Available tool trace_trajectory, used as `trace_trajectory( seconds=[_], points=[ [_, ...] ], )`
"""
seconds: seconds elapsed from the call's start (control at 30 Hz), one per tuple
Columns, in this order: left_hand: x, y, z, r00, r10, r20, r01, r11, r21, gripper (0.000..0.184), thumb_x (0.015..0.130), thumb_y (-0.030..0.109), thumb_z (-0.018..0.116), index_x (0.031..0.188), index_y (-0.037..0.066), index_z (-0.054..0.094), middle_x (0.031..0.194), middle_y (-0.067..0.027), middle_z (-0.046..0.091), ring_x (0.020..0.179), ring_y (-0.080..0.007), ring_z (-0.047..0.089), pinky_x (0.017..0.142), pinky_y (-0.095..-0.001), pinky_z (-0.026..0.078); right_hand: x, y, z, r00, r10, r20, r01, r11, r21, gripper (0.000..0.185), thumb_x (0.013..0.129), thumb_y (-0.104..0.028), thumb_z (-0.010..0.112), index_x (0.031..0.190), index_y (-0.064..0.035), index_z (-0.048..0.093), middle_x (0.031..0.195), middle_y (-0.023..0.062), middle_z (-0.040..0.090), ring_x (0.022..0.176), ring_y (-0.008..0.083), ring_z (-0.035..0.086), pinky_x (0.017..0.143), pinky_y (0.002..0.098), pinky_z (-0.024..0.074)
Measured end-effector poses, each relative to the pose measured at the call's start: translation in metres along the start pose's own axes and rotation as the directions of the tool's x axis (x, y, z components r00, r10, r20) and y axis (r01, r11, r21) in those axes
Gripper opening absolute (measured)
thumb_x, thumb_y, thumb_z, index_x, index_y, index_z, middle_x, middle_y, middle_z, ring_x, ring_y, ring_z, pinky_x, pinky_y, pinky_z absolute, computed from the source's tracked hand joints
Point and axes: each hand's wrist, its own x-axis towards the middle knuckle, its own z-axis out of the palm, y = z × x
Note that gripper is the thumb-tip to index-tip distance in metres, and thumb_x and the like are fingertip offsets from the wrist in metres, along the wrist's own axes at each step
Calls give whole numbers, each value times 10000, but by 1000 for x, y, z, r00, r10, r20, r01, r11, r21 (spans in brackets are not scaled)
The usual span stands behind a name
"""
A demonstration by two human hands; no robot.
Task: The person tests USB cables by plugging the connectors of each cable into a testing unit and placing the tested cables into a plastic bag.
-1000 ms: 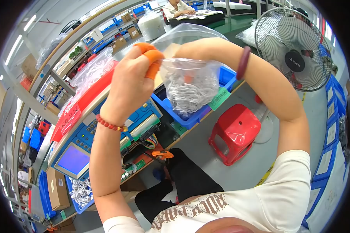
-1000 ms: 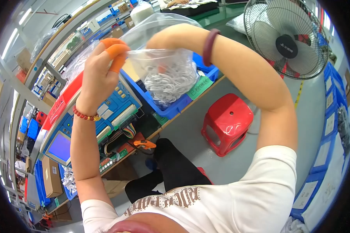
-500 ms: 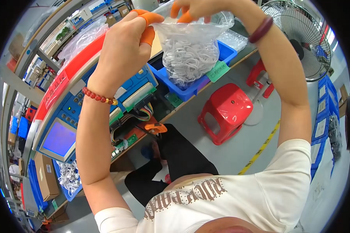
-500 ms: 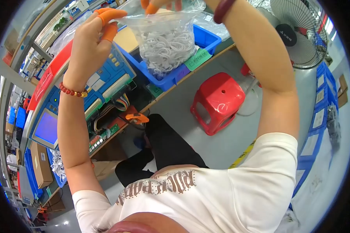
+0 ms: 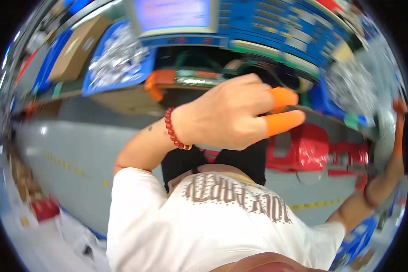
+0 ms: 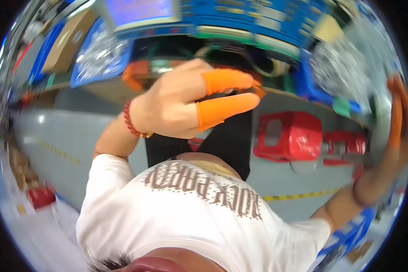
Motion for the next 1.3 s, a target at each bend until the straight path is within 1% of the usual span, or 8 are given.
trace_trajectory(
  seconds=[0.1,0.17,0.3,0.43,0.77,0.9,0.97,1.3],
  points=[
    [-60,-3,-48,935,-332,-127,353,910,219,261,692,21,644,952,34,642,886,-83,640,716,-215,596,606,-299,481,-18,-19,39,994,66,83,-75,990,115,284,831,18,533,1108,75,558,1066,179,599,1009,255,577,910,327,420],
    [-94,-15,-83,660,-679,-321,742,656,140,192,736,41,661,928,33,650,838,-109,649,690,-243,625,630,-303,499,-15,-41,62,968,-97,233,80,993,81,261,808,22,553,1060,91,569,1016,188,603,966,256,585,887,325,422],
    [-155,-77,-141,464,-787,-406,872,326,365,142,782,87,625,909,33,655,847,-127,635,719,-259,635,658,-321,499,-9,-73,109,941,-102,321,2,955,296,261,806,-1,569,1059,62,575,960,159,601,862,236,598,795,292,446],
    [-160,-118,-144,701,-706,-102,553,448,702,151,761,60,603,897,30,662,908,-101,584,884,-265,570,783,-375,463,-8,-80,142,929,-159,335,43,944,328,271,792,-50,615,1049,33,590,923,153,610,821,217,600,720,276,454],
    [-156,-142,-156,669,-689,277,123,471,874,146,740,36,648,886,22,648,906,-94,590,909,-244,565,800,-338,467,-29,-70,172,867,-11,498,-219,890,400,241,812,-14,600,1049,31,595,935,129,624,858,192,621,768,262,490],
    [-158,-142,-172,827,-560,-48,419,558,716,121,730,103,668,848,80,670,920,-102,619,912,-269,572,776,-351,459,-33,-70,186,844,12,536,-319,815,484,235,820,-1,586,1050,49,592,955,138,617,874,199,620,790,282,501],
    [-162,-143,-174,533,-775,-341,843,449,298,152,773,121,669,891,27,649,841,-110,645,800,-213,621,702,-280,468,-34,-73,197,845,-8,535,-318,796,515,232,822,-3,585,1048,54,592,957,141,616,880,203,620,794,288,502],
    [-128,-49,-100,245,-873,-423,628,475,-617,155,815,44,624,947,-14,567,827,-67,612,725,-120,599,683,-210,457,-29,-149,282,943,13,332,-266,629,731,244,803,-30,634,1042,16,608,919,90,629,802,141,620,706,228,479]
  ],
)
